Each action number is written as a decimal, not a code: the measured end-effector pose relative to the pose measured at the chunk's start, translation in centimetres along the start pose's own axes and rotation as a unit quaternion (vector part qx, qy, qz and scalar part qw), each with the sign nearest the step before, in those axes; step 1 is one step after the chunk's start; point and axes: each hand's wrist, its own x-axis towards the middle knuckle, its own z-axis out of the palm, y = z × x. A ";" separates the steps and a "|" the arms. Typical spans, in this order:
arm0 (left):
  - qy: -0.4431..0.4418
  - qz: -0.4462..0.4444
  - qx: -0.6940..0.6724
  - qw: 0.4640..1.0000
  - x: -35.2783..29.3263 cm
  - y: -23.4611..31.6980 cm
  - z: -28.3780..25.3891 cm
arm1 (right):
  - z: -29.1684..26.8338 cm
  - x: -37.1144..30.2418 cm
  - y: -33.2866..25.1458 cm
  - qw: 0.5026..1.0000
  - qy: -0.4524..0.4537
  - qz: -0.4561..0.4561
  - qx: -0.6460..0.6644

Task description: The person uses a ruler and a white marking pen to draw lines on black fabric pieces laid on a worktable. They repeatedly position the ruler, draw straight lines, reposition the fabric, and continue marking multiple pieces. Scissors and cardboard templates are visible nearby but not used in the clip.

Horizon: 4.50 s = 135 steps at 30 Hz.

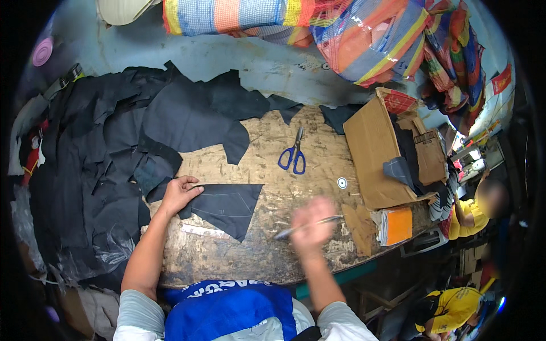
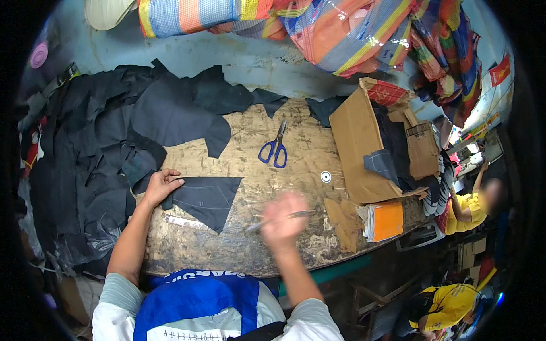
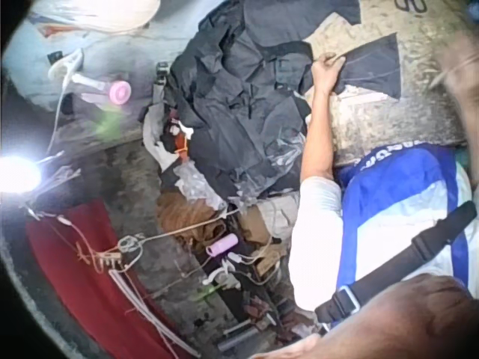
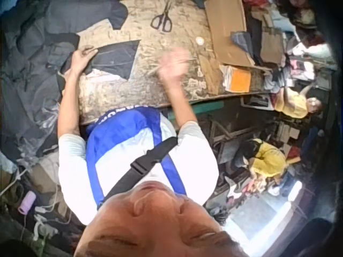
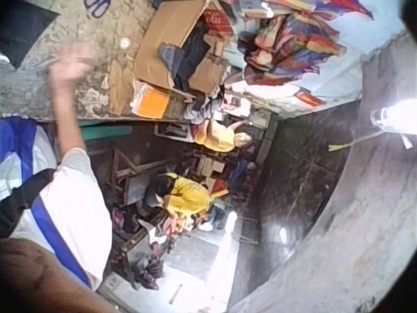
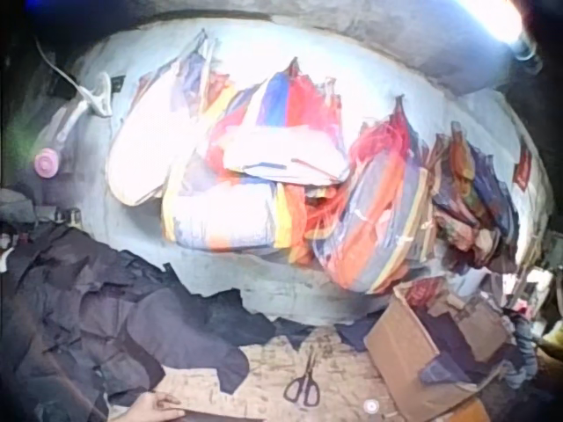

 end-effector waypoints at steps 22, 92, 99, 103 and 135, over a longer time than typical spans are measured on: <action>0.108 0.327 0.071 0.936 -3.1 -0.1 2.1 | 7.2 5.4 -4.9 0.953 -0.278 -0.104 0.065; -0.266 -0.172 -0.126 0.940 -5.9 20.6 -4.2 | 3.1 -6.9 8.3 0.966 -0.112 0.205 0.108; -0.407 -0.278 -0.164 0.854 -3.6 11.9 -0.2 | 3.0 -6.8 8.1 0.968 -0.108 0.200 0.103; -0.190 -0.270 -0.001 0.944 -4.7 5.5 -3.4 | 2.9 -6.8 8.3 0.969 -0.115 0.194 0.099; 0.119 -0.015 0.393 0.912 -8.3 7.9 -18.4 | 2.9 -7.0 8.4 0.968 -0.126 0.189 0.106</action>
